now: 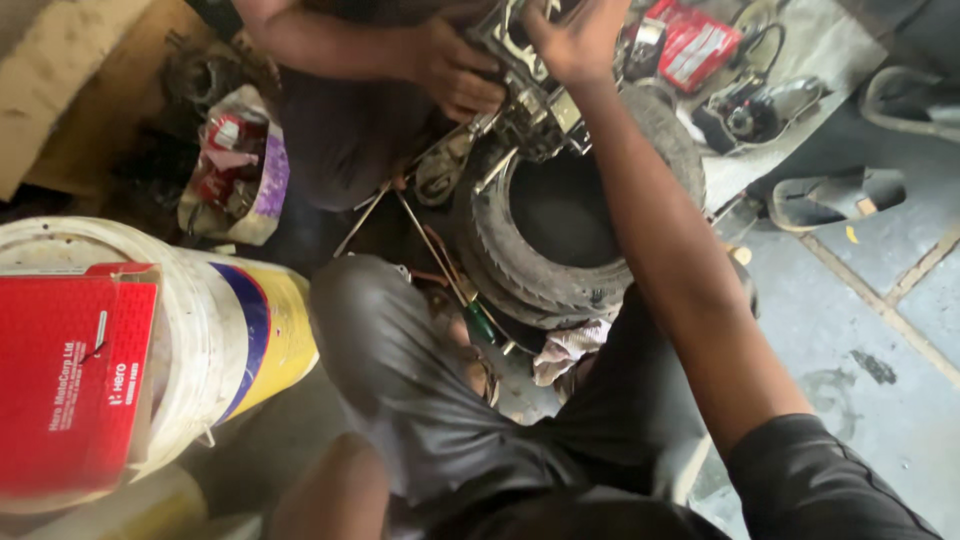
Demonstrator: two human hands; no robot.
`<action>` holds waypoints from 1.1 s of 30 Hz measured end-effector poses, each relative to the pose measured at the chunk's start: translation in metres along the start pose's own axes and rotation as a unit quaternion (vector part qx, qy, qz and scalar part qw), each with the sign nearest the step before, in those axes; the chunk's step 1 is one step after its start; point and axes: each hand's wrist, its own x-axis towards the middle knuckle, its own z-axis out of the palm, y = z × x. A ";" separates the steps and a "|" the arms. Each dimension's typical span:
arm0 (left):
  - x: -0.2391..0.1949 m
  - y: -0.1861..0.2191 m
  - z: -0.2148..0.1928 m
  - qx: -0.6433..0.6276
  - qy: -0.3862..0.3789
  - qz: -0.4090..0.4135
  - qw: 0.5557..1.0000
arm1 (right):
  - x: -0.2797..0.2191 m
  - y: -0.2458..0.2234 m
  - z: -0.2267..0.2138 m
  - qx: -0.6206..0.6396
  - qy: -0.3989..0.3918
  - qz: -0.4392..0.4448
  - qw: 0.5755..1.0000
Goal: The person sits on the floor and cleans a motorcycle engine cylinder head with a cloth. They then use a screwdriver to adjust internal components while a second person assists by holding the engine steady.
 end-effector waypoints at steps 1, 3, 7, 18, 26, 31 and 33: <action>-0.013 -0.001 0.007 -0.004 -0.014 -0.023 1.000 | 0.008 -0.010 -0.004 -0.014 0.029 -0.046 0.998; -0.042 -0.005 0.017 -0.013 -0.033 -0.064 0.997 | 0.019 -0.027 -0.011 0.024 0.018 -0.004 1.000; -0.095 -0.013 0.037 -0.025 -0.052 -0.116 0.992 | 0.028 -0.042 -0.024 0.089 -0.015 0.044 0.995; -0.151 -0.021 0.067 -0.037 -0.094 -0.116 0.988 | 0.030 -0.053 -0.034 0.111 -0.014 0.137 0.984; -0.179 -0.020 0.101 -0.068 -0.111 -0.172 0.976 | 0.024 -0.035 -0.028 0.119 0.002 0.065 0.991; -0.189 -0.020 0.111 -0.051 -0.122 -0.190 0.973 | 0.024 -0.053 -0.035 0.115 -0.032 0.177 0.977; -0.179 -0.020 0.111 -0.041 -0.124 -0.183 0.974 | 0.030 -0.061 -0.040 0.110 -0.018 0.133 0.985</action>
